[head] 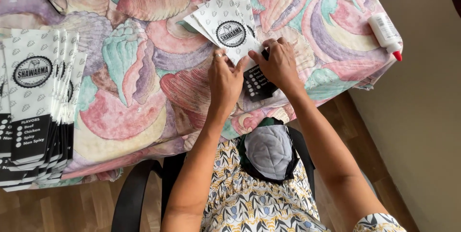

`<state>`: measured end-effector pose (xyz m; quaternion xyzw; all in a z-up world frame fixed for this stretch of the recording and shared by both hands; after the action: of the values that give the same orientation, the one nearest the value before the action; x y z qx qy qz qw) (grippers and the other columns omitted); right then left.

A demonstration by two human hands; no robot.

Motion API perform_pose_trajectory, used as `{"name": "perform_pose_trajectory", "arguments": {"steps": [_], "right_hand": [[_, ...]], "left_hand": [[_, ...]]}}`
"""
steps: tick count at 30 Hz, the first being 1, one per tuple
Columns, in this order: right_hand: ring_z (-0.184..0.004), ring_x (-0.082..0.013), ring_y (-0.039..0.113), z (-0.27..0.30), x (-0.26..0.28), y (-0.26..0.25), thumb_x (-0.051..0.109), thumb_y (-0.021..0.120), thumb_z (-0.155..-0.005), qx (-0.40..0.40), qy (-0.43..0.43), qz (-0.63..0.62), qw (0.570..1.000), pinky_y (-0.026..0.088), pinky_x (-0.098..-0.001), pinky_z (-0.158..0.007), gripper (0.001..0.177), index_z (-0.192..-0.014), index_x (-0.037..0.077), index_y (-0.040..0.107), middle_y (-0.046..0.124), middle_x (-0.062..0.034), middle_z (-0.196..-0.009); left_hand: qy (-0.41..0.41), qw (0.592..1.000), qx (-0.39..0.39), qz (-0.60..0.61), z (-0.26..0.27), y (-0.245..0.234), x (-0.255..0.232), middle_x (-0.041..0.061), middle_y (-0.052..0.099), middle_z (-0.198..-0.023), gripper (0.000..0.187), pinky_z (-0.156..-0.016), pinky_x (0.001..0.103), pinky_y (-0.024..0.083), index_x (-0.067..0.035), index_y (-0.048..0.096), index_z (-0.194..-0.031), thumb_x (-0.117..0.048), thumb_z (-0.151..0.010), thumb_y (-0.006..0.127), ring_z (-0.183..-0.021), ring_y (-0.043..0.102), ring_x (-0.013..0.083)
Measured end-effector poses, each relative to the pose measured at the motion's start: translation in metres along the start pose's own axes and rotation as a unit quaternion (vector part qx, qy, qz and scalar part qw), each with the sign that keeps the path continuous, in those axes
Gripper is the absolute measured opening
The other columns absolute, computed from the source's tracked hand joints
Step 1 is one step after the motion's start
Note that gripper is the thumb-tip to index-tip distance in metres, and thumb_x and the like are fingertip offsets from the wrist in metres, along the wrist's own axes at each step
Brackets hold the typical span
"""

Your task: The person organizes paper shawarma packaging labels on a table by hand, aligning them in rows, stacking them into a pile, and then folding the stack.

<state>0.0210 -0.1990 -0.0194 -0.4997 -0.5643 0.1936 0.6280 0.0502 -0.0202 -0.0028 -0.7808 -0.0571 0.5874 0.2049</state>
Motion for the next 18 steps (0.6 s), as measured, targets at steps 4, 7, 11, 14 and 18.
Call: {"name": "perform_pose_trajectory", "arguments": {"steps": [4, 7, 11, 14, 18], "right_hand": [[-0.096, -0.0320, 0.060, -0.003, -0.005, 0.001, 0.040, 0.081, -0.091, 0.016, 0.038, -0.004, 0.999, 0.052, -0.0489, -0.083, 0.045, -0.112, 0.002, 0.071, 0.058, -0.0160, -0.101], [-0.102, -0.0404, 0.060, -0.001, 0.008, -0.017, 0.027, 0.081, -0.092, 0.080, 0.071, -0.062, 0.992, 0.054, -0.0550, -0.088, 0.046, -0.117, -0.007, 0.063, 0.054, -0.0252, -0.108], [-0.101, -0.0497, 0.065, 0.006, 0.024, -0.031, 0.006, 0.082, -0.087, 0.121, 0.050, -0.125, 0.984, 0.055, -0.0609, -0.085, 0.051, -0.123, -0.010, 0.049, 0.059, -0.0355, -0.110], [-0.094, -0.0409, 0.071, -0.002, 0.031, -0.031, -0.002, 0.079, -0.086, 0.118, 0.034, -0.149, 0.981, 0.062, -0.0466, -0.073, 0.051, -0.123, -0.003, 0.046, 0.067, -0.0309, -0.111], [-0.096, -0.0348, 0.075, 0.003, 0.069, -0.051, -0.008, 0.072, -0.088, 0.074, -0.077, -0.133, 0.985, 0.072, -0.0336, -0.064, 0.043, -0.123, 0.001, 0.048, 0.071, -0.0256, -0.116]], "left_hand": [[-0.026, 0.999, 0.015, 0.018, 0.008, 0.009, -0.003, 0.039, 0.063, -0.106, 0.055, -0.072, 0.049, 0.060, 0.012, 0.039, -0.131, -0.022, -0.098, 0.068, -0.081, 0.074, 0.0403], [-0.035, 0.999, 0.023, 0.002, 0.013, 0.014, -0.001, 0.035, 0.063, -0.114, 0.063, -0.078, 0.047, 0.061, 0.003, 0.040, -0.134, -0.027, -0.092, 0.075, -0.090, 0.073, 0.0396], [-0.071, 0.994, 0.024, 0.077, 0.018, 0.018, 0.010, 0.033, 0.065, -0.117, 0.062, -0.077, 0.046, 0.061, -0.001, 0.042, -0.134, -0.024, -0.088, 0.076, -0.090, 0.076, 0.0362], [-0.106, 0.986, 0.025, 0.125, 0.016, 0.015, 0.017, 0.027, 0.066, -0.120, 0.056, -0.076, 0.040, 0.063, -0.006, 0.046, -0.131, -0.022, -0.087, 0.076, -0.092, 0.075, 0.0289], [-0.211, 0.921, -0.008, 0.328, 0.017, 0.002, -0.001, 0.025, 0.056, -0.127, 0.075, -0.093, 0.035, 0.062, 0.002, 0.026, -0.146, -0.023, -0.089, 0.068, -0.104, 0.067, 0.0267]]}}
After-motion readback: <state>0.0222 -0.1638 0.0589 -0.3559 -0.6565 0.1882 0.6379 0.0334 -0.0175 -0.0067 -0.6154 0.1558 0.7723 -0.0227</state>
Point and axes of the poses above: each hand's wrist, its own z-axis away from the middle knuckle, its own y-axis out of the palm, x = y × z, the point moved 6 cm from there along -z, towards the middle knuckle
